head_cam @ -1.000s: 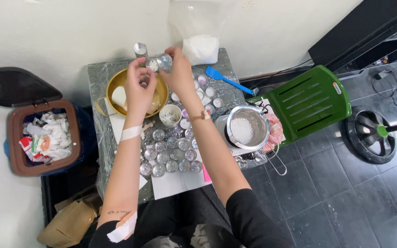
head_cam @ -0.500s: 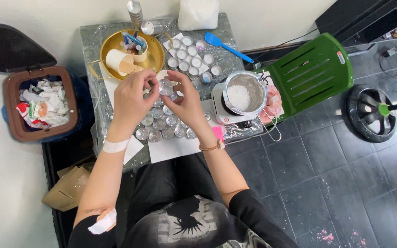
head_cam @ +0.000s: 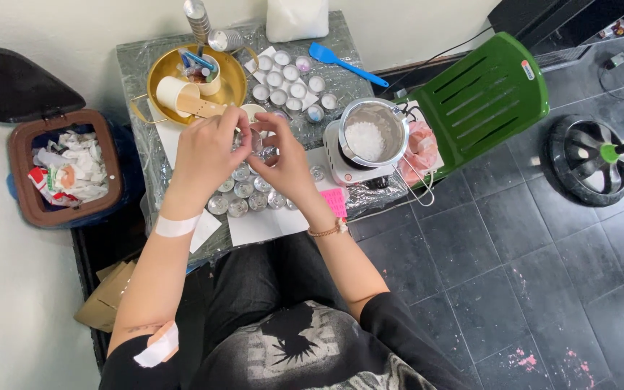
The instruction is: Organizing candle tins and stirring melting wax in an electric heater.
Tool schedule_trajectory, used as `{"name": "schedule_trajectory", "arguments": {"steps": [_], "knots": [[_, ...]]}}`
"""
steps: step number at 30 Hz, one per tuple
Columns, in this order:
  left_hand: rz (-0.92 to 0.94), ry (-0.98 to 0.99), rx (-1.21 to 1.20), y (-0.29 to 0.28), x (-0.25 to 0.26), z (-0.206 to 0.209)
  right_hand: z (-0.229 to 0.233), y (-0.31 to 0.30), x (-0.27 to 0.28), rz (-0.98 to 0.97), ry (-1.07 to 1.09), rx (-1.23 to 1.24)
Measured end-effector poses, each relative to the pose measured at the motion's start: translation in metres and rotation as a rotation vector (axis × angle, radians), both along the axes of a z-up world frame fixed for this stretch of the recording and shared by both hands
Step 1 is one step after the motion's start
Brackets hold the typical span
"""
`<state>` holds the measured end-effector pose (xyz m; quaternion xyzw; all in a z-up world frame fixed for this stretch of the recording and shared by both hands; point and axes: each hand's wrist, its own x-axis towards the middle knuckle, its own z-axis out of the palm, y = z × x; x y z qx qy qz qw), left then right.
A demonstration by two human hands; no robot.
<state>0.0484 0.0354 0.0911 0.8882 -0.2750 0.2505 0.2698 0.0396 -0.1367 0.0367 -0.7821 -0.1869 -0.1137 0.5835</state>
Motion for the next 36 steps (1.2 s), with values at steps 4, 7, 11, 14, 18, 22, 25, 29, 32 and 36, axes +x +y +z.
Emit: {"name": "schedule_trajectory", "arguments": {"steps": [4, 7, 11, 14, 18, 22, 25, 29, 32, 36], "knots": [[-0.004, -0.01, 0.008, -0.002, -0.002, -0.002, -0.002, 0.001, 0.0, -0.01, 0.027, -0.006], [0.023, 0.026, 0.049, -0.001, -0.003, -0.001, -0.008, 0.002, 0.0, -0.002, 0.052, -0.005], [-0.005, 0.012, 0.054, -0.001, -0.003, -0.001, -0.012, 0.002, 0.003, 0.005, 0.07, 0.0], [0.008, 0.03, 0.076, 0.0, -0.003, 0.001, -0.013, 0.003, 0.002, 0.005, 0.082, 0.007], [0.007, 0.087, 0.102, 0.004, -0.002, 0.0, -0.009, 0.005, 0.0, 0.039, 0.116, 0.072], [-0.007, 0.083, 0.114, 0.005, -0.001, -0.002, -0.01, 0.005, 0.002, 0.051, 0.108, 0.076], [0.023, 0.107, 0.154, 0.004, -0.001, -0.003, -0.009, 0.006, 0.002, 0.041, 0.111, 0.074], [0.038, 0.155, 0.111, 0.005, -0.001, -0.003, -0.023, 0.006, 0.004, 0.065, 0.139, 0.167], [0.047, 0.225, 0.05, 0.007, -0.002, 0.007, -0.032, 0.007, 0.005, 0.099, 0.177, 0.254], [0.055, 0.457, -0.108, 0.017, -0.004, 0.011, -0.047, 0.007, 0.007, 0.092, 0.212, 0.313]]}}
